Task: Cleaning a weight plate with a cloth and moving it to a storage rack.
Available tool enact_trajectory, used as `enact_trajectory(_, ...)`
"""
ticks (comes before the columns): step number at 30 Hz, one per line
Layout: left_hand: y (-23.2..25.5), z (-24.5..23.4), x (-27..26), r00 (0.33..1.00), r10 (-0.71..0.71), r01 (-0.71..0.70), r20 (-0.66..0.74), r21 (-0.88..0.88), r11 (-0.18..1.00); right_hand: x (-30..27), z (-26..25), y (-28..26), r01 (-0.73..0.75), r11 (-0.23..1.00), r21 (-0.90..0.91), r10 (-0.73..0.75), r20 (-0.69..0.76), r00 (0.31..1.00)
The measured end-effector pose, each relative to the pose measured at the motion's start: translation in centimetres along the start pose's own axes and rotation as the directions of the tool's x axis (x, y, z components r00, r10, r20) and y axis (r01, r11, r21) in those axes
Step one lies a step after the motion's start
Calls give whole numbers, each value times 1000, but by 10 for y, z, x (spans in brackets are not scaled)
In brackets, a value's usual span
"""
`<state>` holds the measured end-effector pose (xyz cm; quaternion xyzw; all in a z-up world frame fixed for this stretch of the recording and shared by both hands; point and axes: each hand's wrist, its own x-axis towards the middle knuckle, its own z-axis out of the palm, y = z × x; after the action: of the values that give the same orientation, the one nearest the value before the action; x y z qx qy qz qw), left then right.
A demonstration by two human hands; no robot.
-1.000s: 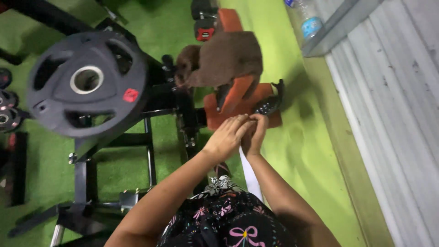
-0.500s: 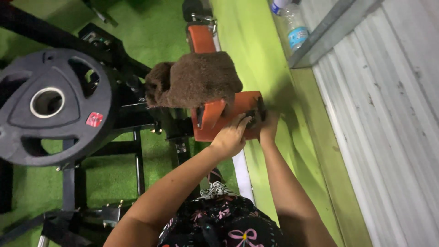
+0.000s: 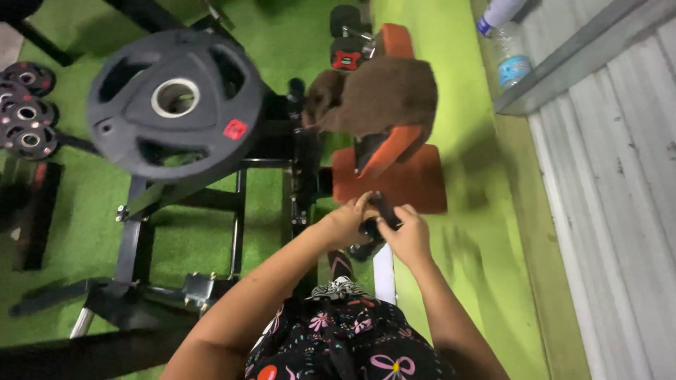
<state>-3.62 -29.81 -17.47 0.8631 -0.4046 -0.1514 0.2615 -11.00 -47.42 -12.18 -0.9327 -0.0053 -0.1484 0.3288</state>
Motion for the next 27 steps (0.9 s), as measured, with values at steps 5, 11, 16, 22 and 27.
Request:
enact_trajectory(5,-9,-43,-60,966,-256,241,-22,-269,933,-3,7,-71,31,996,83,-41,115,993)
enact_trajectory(11,-10,-113,-128,922,-171,34,-347,-370,929,17,3,-150,259,933,251,-300,145,943)
enact_trajectory(16,1,-170,-171,889,-170,-186,-425,-676,713,35,4,-190,323,863,388,-394,117,912)
enact_trajectory(22,24,-207,-190,819,-388,-151,-422,-812,564,60,8,-211,21,571,821,-368,233,900)
enact_trajectory(27,39,-220,-182,699,-388,-237,-601,-706,667,82,10,-223,216,590,778,-589,231,774)
